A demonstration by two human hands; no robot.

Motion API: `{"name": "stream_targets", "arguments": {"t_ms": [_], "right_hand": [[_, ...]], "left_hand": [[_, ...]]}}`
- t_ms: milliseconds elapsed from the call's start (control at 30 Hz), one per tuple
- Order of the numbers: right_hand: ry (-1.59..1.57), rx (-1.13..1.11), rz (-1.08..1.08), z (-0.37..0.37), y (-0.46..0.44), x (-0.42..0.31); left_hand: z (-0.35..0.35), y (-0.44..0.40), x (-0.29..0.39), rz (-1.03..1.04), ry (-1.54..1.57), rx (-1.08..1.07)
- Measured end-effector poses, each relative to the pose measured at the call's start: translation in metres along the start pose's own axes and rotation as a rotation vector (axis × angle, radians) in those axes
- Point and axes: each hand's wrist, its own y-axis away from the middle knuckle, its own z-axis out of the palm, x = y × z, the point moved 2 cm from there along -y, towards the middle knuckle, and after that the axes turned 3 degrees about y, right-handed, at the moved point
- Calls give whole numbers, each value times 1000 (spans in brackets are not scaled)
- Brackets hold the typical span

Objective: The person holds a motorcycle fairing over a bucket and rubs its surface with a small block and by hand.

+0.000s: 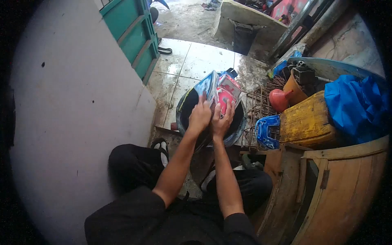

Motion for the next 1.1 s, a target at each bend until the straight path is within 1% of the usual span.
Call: {"name": "stream_targets", "arguments": {"t_ms": [100, 133, 167, 200, 267, 300, 333, 400, 467, 500, 533, 600, 667, 733, 800, 867, 900, 933, 967, 1000, 1033, 1100], "right_hand": [[-5, -1, 18, -4, 5, -1], [-18, 2, 14, -4, 4, -7], [-38, 2, 38, -5, 4, -11], [-42, -1, 33, -5, 5, -9], [-13, -9, 57, -3, 3, -7], [-23, 0, 32, -3, 2, -6], [-26, 3, 31, -2, 3, -5], [-30, -21, 48, -2, 1, 0], [-15, -22, 41, -2, 4, 4], [-14, -14, 40, -4, 4, -1], [-20, -4, 34, -4, 4, -8], [-18, -7, 44, -6, 5, -12], [-8, -4, 21, -5, 2, -13], [-15, 0, 22, -4, 0, -5], [-7, -2, -12, 0, 0, 3], [11, -18, -2, -2, 5, 6], [4, -10, 12, -5, 4, -1], [-9, 0, 25, -4, 4, -8], [-10, -1, 22, -6, 3, -11], [-16, -6, 15, -5, 5, -10], [-12, -5, 17, -4, 4, -9], [-4, 1, 17, -4, 2, -9]], "left_hand": [[-5, -8, 0, 65, 71, 12], [-3, -34, -5, -20, 92, 42], [2, -73, -15, -39, 83, 46], [-6, -89, -7, -54, 79, 53], [-1, -83, -4, -49, 101, 56], [-6, -64, 3, -55, 115, 50], [-12, -32, 14, -137, 59, -36], [-3, 11, 11, 11, 11, 25], [-4, 2, 5, -70, 86, -42], [1, -20, -3, 17, 98, 33], [18, -68, -35, 151, -20, 67], [2, -108, -22, -42, -6, 7], [2, -97, -16, -45, 14, 7], [5, -51, -9, -50, 31, -13], [3, 3, -1, 104, 70, 24], [-4, -1, -3, 51, 97, -33], [4, -28, -13, 82, 90, -14], [-11, -35, 7, 9, 164, 8], [-7, -68, -5, -23, 126, 26], [-13, -81, -1, -50, 92, 45], [-12, -81, 0, -44, 99, 55], [-11, -58, 2, -115, 111, 43]]}}
